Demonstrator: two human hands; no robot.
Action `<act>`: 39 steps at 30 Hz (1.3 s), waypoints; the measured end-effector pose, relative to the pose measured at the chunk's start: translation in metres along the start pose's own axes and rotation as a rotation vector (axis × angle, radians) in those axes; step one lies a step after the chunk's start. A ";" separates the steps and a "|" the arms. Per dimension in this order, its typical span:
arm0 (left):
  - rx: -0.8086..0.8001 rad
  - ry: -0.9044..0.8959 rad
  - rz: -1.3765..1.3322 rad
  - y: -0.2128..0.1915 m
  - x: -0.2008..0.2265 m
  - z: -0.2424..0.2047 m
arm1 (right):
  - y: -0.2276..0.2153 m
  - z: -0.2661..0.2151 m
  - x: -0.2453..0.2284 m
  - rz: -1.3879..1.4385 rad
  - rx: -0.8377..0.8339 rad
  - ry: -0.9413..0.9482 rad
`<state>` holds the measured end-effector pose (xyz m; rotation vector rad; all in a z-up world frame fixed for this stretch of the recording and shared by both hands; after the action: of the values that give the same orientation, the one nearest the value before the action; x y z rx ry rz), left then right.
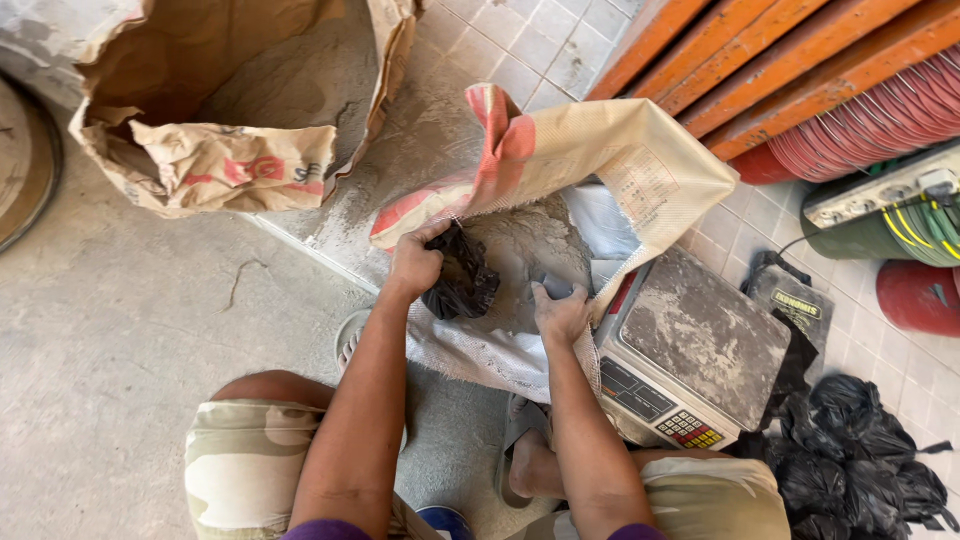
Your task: The person scoops a gray powder from a large sack using a metal scoop and pours it into small black plastic bags. Each filled bag is placed on a digital scale, tied shut, and set aside on the floor.
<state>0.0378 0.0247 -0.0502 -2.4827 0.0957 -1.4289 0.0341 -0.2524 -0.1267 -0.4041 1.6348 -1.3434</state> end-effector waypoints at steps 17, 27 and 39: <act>-0.077 0.040 0.034 0.009 0.008 0.000 | 0.057 0.008 -0.082 0.154 -0.227 0.106; -0.084 0.076 0.040 0.008 0.004 0.000 | -0.015 -0.004 -0.082 1.120 -0.403 0.536; -0.011 0.048 -0.076 0.002 -0.001 0.003 | -0.050 -0.064 -0.128 0.832 -0.356 -0.231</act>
<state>0.0403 0.0240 -0.0528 -2.4858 0.0182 -1.5227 0.0307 -0.1379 -0.0272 -0.0496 1.5759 -0.3739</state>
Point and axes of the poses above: each hand's wrist, its own z-axis towards the middle knuckle, its own y-axis out of the palm, x = y × z, the point moved 2 cm from there along z, towards the middle knuckle, and after that the axes turned 1 degree about z, right-handed, at the moved point
